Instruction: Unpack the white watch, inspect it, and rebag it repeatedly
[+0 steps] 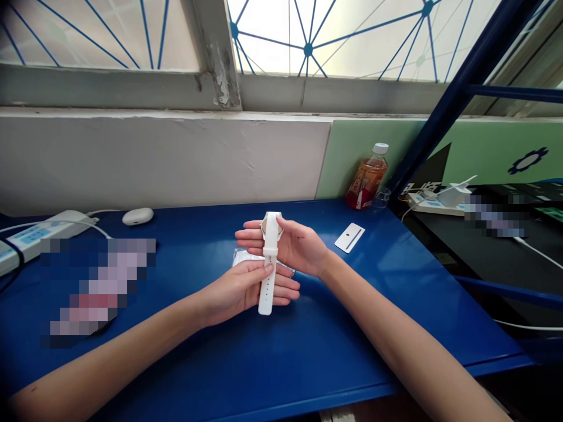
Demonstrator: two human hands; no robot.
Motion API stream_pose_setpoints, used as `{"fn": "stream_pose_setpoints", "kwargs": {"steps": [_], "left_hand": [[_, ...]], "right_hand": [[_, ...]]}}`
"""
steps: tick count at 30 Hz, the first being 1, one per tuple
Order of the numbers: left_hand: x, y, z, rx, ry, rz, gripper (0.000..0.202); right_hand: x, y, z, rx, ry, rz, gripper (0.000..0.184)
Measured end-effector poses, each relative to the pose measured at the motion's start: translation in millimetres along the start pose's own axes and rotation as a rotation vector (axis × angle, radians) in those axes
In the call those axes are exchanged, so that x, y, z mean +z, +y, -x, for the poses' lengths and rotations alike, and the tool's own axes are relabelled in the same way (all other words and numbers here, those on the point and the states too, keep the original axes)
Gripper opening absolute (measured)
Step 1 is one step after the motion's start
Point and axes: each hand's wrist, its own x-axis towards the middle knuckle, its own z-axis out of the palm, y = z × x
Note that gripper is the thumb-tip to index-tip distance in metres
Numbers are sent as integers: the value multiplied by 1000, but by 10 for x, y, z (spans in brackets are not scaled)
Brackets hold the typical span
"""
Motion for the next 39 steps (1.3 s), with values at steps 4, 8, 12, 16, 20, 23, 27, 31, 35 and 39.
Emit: {"fn": "stream_pose_setpoints", "kwargs": {"steps": [4, 8, 12, 16, 20, 23, 27, 31, 35, 39], "left_hand": [[-10, -16, -1, -4, 4, -10, 32], [-11, -14, 3, -5, 0, -10, 32], [-15, -17, -5, -3, 3, -5, 32], [-14, -30, -10, -10, 13, 3, 31], [-7, -39, -4, -24, 19, 2, 31], [-16, -46, 1, -10, -6, 15, 33], [-37, -55, 4, 12, -36, 23, 34], [-35, -61, 4, 12, -31, 17, 34], [-23, -58, 1, 10, -15, 17, 33], [-41, -40, -7, 25, -72, 111, 37]], "right_hand": [[11, 3, 7, 1, -14, 9, 45], [21, -3, 7, -2, -6, 27, 46], [22, 1, 5, 0, 6, 36, 48], [15, 21, 3, -19, -6, 38, 43], [-2, 27, -1, -48, 35, 81, 37], [-21, 7, -3, -54, 74, 86, 34], [-33, -17, -7, -65, 99, 85, 33], [-25, -17, -8, -57, 103, 78, 33], [-19, -11, -7, -63, 94, 54, 32], [-45, -31, -17, -104, 162, 26, 32]]}}
